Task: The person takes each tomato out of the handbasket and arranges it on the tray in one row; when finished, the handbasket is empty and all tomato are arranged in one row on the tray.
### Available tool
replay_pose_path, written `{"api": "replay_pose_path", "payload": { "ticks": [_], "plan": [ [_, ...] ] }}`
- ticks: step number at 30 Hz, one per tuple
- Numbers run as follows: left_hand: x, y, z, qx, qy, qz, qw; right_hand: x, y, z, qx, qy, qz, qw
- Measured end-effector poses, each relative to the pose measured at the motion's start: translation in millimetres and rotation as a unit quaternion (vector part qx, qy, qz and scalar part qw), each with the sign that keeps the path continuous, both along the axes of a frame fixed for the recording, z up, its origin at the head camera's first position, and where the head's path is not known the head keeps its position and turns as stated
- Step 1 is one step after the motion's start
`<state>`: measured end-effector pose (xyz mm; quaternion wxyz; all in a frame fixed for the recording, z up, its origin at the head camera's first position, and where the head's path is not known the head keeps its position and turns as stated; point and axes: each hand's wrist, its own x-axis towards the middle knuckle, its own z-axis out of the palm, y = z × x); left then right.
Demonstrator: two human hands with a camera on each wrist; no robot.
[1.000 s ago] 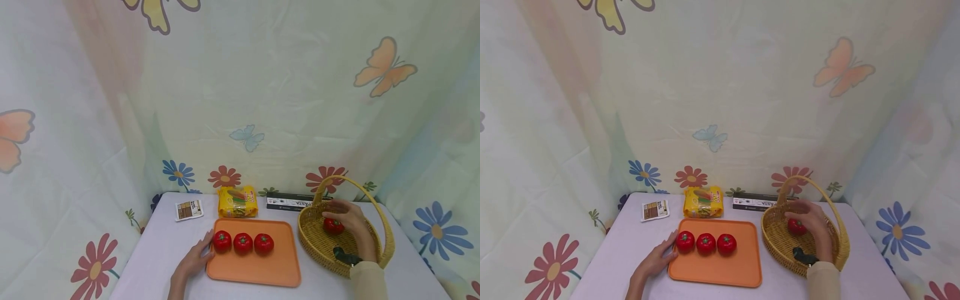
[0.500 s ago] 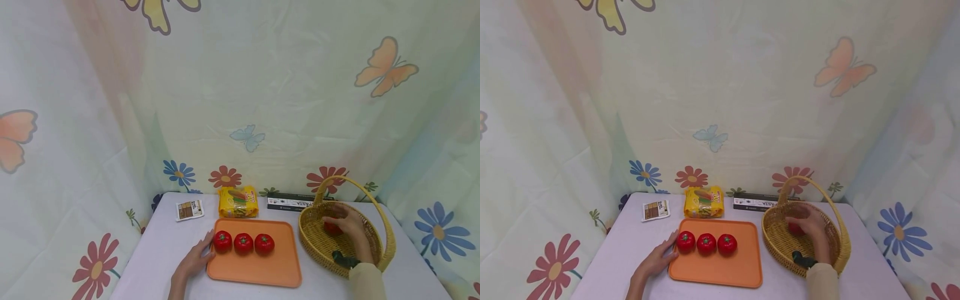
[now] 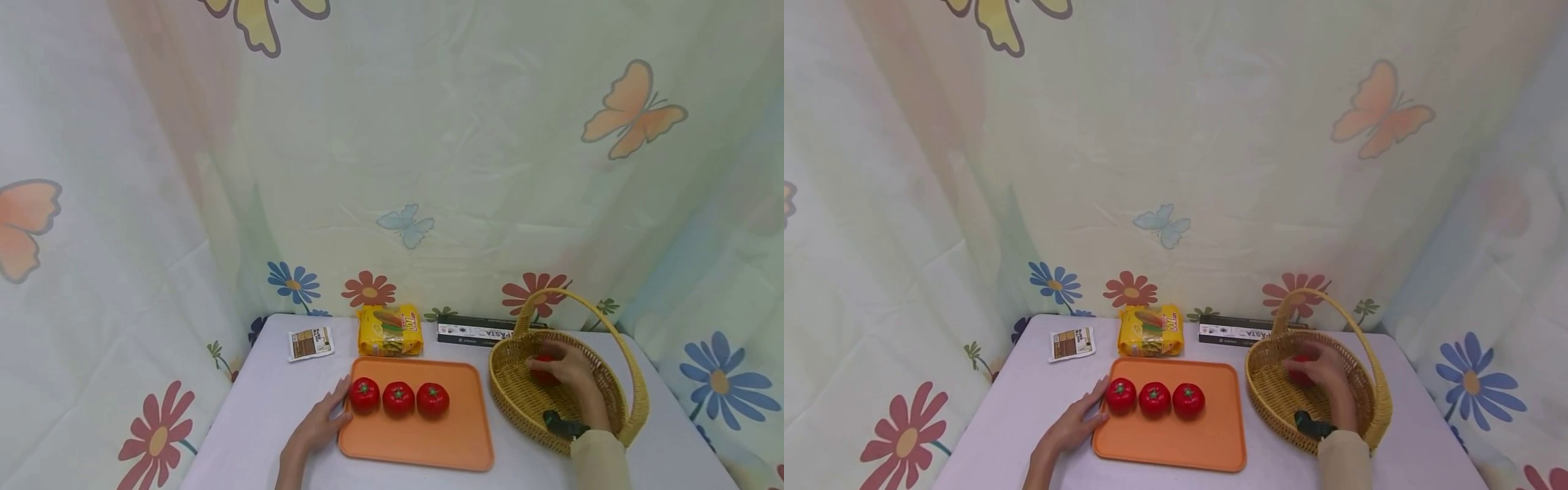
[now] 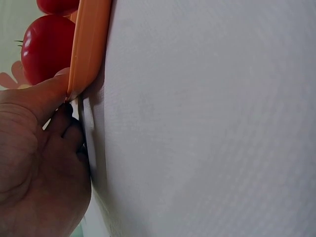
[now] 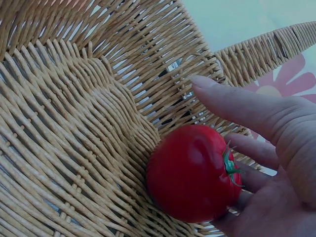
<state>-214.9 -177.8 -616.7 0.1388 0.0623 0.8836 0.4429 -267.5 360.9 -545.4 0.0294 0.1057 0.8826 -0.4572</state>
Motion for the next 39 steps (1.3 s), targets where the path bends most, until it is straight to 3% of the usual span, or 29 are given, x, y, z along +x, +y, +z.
{"api": "replay_pose_path", "payload": {
  "ticks": [10,20,27,39],
  "plan": [
    [1.4,-0.1,-1.0,0.003,0.002,-0.001,1.0,-1.7,2.7,-4.7,-0.006,-0.029,0.028,0.9992],
    [1.5,0.5,1.7,0.004,0.003,-0.004,1.0,-0.8,2.7,0.9,0.028,-0.033,0.06,0.9973],
    [2.0,0.8,5.3,0.009,0.007,-0.007,0.9999,-3.5,2.4,-0.6,0.052,-0.032,0.062,0.9962],
    [0.0,-0.8,0.0,0.011,0.004,-0.005,0.9999,-3.0,0.0,0.1,0.061,-0.035,0.07,0.995]
  ]
}}
